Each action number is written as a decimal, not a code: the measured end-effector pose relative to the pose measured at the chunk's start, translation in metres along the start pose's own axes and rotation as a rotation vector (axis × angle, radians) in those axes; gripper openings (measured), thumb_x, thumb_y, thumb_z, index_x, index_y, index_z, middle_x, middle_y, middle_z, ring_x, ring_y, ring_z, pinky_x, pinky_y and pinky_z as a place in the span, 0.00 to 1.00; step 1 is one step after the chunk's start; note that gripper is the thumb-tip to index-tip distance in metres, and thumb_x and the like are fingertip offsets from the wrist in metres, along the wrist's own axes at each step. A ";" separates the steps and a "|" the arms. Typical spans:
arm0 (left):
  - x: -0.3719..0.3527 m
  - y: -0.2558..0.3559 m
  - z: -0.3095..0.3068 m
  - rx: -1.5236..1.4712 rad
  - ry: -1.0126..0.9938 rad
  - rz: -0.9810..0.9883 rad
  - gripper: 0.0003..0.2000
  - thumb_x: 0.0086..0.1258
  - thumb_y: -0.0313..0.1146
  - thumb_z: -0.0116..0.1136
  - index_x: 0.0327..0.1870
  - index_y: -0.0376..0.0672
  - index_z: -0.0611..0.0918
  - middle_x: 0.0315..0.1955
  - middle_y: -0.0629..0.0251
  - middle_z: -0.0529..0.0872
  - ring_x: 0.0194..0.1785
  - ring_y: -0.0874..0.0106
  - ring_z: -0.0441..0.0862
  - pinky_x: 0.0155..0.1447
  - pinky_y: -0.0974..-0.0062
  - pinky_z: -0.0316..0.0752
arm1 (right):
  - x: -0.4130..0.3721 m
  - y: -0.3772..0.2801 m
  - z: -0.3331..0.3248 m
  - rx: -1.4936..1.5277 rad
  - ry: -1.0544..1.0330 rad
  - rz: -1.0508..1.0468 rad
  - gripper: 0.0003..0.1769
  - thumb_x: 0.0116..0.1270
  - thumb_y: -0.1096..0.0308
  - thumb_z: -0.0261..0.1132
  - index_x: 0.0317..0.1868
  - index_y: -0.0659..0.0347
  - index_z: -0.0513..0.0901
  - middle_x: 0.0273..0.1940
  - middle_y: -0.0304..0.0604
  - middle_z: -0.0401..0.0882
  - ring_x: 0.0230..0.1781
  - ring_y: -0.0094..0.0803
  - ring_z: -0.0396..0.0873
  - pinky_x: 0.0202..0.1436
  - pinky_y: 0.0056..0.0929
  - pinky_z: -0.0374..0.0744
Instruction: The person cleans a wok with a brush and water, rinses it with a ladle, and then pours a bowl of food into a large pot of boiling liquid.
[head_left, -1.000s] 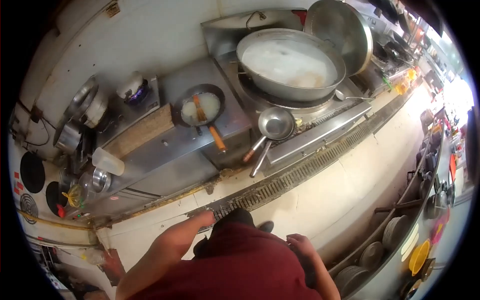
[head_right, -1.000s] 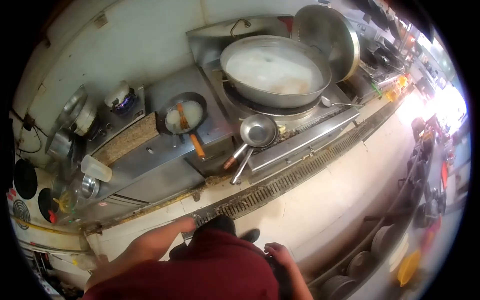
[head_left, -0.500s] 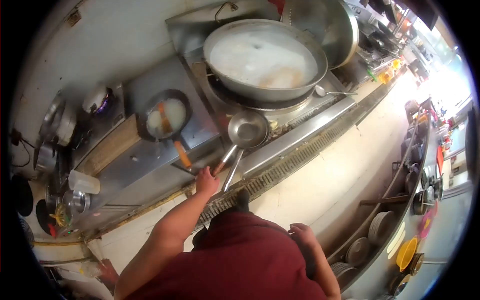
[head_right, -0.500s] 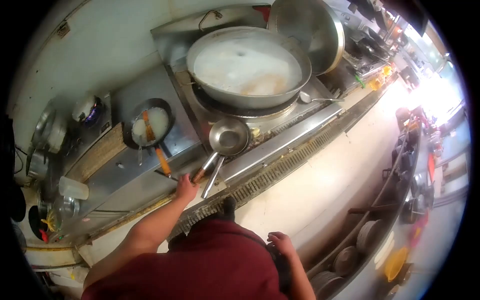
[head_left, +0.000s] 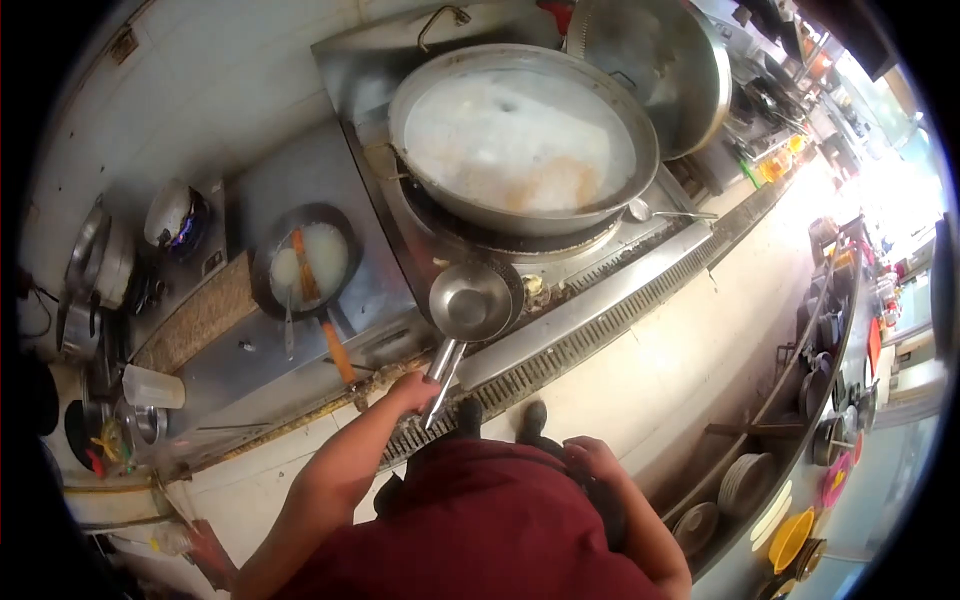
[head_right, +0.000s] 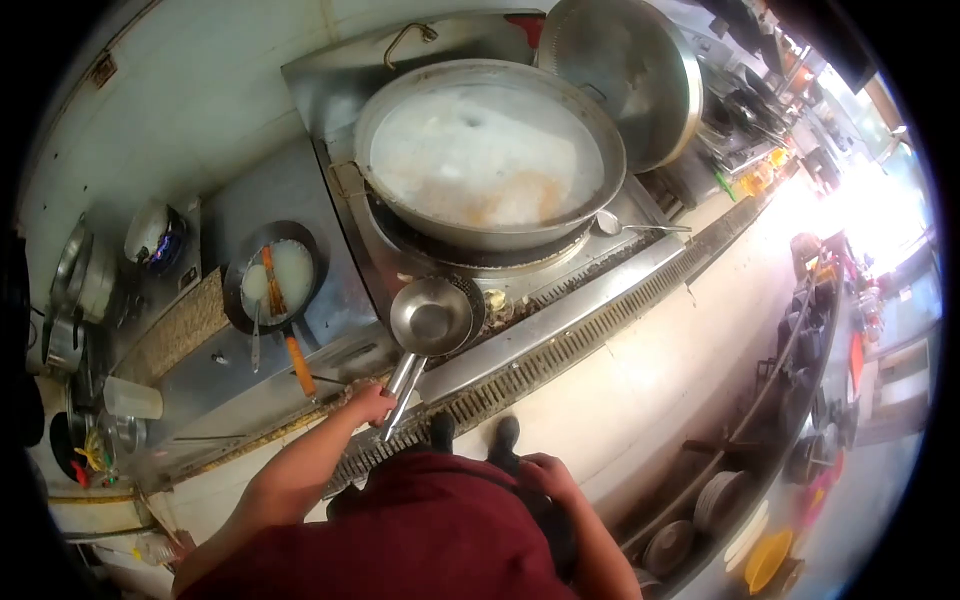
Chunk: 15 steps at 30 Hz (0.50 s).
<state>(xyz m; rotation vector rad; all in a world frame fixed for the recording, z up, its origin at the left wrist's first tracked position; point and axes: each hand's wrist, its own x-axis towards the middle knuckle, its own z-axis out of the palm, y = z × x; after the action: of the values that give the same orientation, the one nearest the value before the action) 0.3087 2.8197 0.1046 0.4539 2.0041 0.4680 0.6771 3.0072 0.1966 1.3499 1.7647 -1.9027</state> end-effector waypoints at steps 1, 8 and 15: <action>0.003 -0.006 0.006 -0.156 -0.024 -0.004 0.20 0.56 0.44 0.60 0.41 0.35 0.78 0.28 0.57 0.83 0.25 0.68 0.80 0.30 0.71 0.75 | 0.010 -0.006 -0.007 -0.045 -0.029 0.022 0.18 0.68 0.61 0.59 0.49 0.69 0.79 0.37 0.44 0.82 0.33 0.27 0.80 0.38 0.25 0.78; -0.072 0.060 0.020 -0.576 -0.017 0.010 0.10 0.56 0.28 0.58 0.36 0.37 0.73 0.20 0.63 0.77 0.17 0.74 0.73 0.21 0.75 0.69 | 0.069 -0.041 -0.059 -0.233 -0.228 -0.132 0.21 0.68 0.58 0.59 0.52 0.68 0.78 0.41 0.46 0.82 0.33 0.28 0.81 0.37 0.26 0.78; -0.110 0.148 0.062 -0.477 -0.035 0.332 0.12 0.62 0.30 0.58 0.43 0.39 0.71 0.22 0.68 0.76 0.21 0.77 0.74 0.25 0.77 0.71 | 0.075 -0.142 -0.074 -0.241 -0.590 -0.235 0.25 0.71 0.55 0.56 0.58 0.67 0.74 0.45 0.44 0.81 0.43 0.29 0.79 0.45 0.25 0.76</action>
<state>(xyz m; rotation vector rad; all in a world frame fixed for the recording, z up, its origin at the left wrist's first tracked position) 0.4299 2.8993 0.2339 0.4882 1.7101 1.1050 0.5719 3.1398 0.2487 0.4439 1.8014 -1.8581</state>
